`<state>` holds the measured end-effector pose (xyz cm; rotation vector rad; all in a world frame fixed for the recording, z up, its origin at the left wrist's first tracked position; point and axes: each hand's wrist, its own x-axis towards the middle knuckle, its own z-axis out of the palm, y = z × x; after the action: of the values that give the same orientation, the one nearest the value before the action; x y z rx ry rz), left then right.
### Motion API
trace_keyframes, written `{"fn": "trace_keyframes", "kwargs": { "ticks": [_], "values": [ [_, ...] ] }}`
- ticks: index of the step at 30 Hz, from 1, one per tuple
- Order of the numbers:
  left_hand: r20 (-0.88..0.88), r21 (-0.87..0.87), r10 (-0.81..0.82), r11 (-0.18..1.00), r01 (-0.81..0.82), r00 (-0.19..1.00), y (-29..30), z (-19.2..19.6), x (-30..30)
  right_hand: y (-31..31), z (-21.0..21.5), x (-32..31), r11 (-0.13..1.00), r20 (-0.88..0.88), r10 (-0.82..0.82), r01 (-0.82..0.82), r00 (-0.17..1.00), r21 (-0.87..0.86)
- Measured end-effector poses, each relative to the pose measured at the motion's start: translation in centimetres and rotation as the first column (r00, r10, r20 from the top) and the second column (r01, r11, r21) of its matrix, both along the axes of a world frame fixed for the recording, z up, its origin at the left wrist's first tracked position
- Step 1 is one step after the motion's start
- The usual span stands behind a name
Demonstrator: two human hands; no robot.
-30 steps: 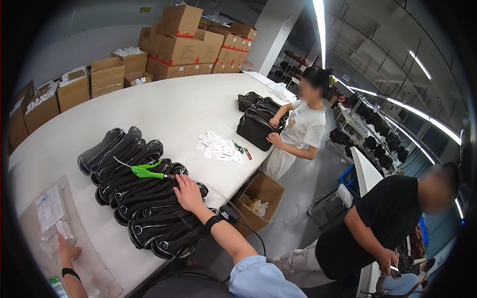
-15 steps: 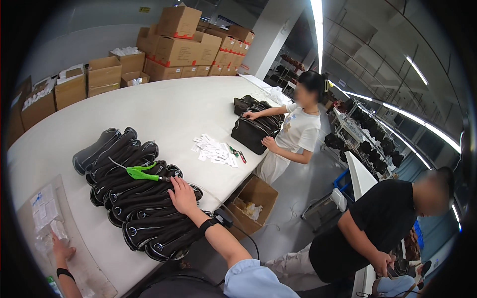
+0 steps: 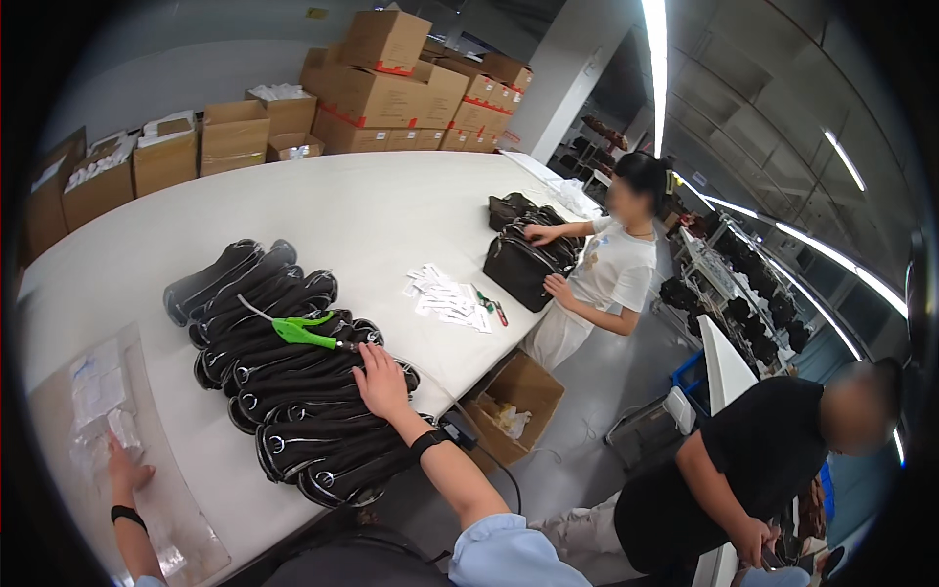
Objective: Organizing and inserting identifying cards or components into small leather handbags.
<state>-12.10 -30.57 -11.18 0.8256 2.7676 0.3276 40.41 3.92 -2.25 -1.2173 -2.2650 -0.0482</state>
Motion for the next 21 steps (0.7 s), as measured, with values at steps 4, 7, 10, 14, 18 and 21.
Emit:
{"fn": "trace_keyframes", "kwargs": {
  "ticks": [4, 7, 10, 14, 18, 21],
  "values": [
    [-0.054, -0.011, 0.009, 1.0, -0.01, 0.998, -1.1, -0.1, -0.5, 0.2, 0.5, -0.8, 0.999, -0.038, 0.047, -0.048, 0.998, -0.021],
    [-0.154, -0.047, -0.022, 0.999, 0.015, 0.988, -2.0, -0.7, 0.7, 0.7, 0.9, 0.0, 0.988, -0.123, 0.132, -0.141, 0.984, -0.065],
    [0.0, 0.106, 0.078, 0.991, -0.077, 0.997, -2.8, 6.7, 7.1, 0.9, 1.7, 2.3, 0.958, -0.335, 0.2, -0.255, 0.92, -0.128],
    [-0.165, 0.396, 0.079, 0.918, -0.007, 0.983, -7.2, 7.7, 11.6, 5.5, 3.7, 10.3, 0.897, -0.324, 0.188, -0.296, 0.927, -0.328],
    [-0.151, 0.466, 0.074, 0.885, 0.005, 0.986, -5.1, 12.4, 14.6, 16.3, 12.5, 11.0, 0.951, 0.388, 0.232, -0.292, 0.892, 0.103],
    [-0.393, 0.555, -0.02, 0.792, 0.255, 0.919, 2.4, 17.4, 15.0, 17.2, 20.0, 1.0, 0.783, 0.337, 0.41, -0.517, 0.848, 0.346]
  ]
}}
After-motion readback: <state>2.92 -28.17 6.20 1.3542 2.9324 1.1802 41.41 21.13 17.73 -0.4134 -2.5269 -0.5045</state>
